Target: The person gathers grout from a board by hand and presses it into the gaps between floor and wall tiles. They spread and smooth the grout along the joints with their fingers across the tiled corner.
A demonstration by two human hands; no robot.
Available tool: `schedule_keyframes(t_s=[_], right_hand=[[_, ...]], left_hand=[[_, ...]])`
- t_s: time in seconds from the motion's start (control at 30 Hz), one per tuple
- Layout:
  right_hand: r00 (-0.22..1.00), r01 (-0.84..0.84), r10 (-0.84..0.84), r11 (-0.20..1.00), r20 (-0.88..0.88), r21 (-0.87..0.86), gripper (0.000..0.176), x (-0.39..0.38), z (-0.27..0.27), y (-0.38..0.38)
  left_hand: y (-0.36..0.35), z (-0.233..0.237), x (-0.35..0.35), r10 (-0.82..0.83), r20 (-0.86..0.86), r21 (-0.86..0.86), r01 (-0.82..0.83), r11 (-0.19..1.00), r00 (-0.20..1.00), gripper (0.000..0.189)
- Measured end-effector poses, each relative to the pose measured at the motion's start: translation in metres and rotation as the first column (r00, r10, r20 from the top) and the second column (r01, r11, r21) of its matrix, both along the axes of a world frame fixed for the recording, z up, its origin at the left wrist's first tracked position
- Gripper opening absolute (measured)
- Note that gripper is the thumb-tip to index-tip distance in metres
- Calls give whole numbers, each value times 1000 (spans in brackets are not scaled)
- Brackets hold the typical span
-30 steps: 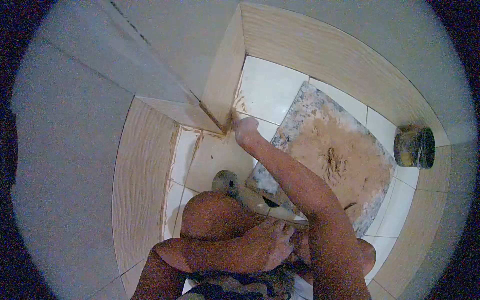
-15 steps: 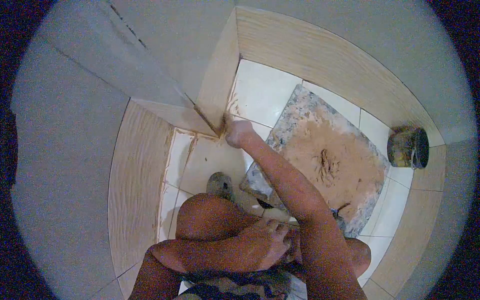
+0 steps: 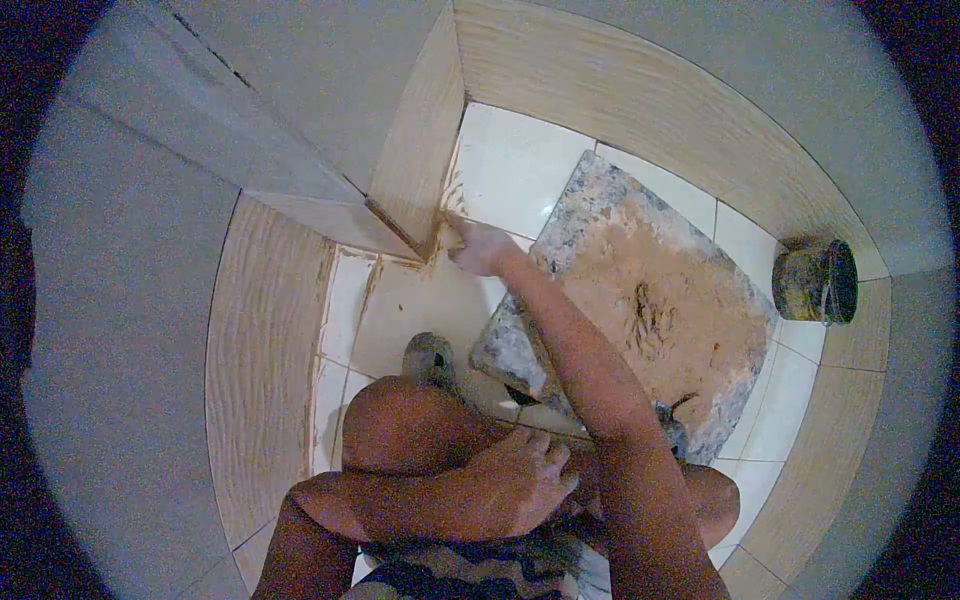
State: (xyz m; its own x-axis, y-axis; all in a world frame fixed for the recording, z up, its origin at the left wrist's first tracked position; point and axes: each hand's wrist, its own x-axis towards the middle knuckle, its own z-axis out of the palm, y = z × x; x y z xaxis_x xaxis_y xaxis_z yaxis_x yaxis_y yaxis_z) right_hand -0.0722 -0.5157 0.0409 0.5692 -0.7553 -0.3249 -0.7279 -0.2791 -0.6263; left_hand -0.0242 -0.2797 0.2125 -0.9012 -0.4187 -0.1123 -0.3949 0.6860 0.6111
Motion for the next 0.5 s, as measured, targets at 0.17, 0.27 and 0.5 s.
schedule_keyframes(t_s=[0.17,0.27,0.5], right_hand=[[969,-147,147,989,-198,14,75,22,2,36],[977,-162,160,987,-141,-4,72,19,6,60],[973,230,-229,973,20,-36,37,-22,19,64]], left_hand=[[2,-3,-3,7,-2,11,-7,1000,1000,26],[1,-3,-1,4,-5,6,-4,1000,1000,25],[4,-4,-2,28,16,-14,-27,1000,999,24]])
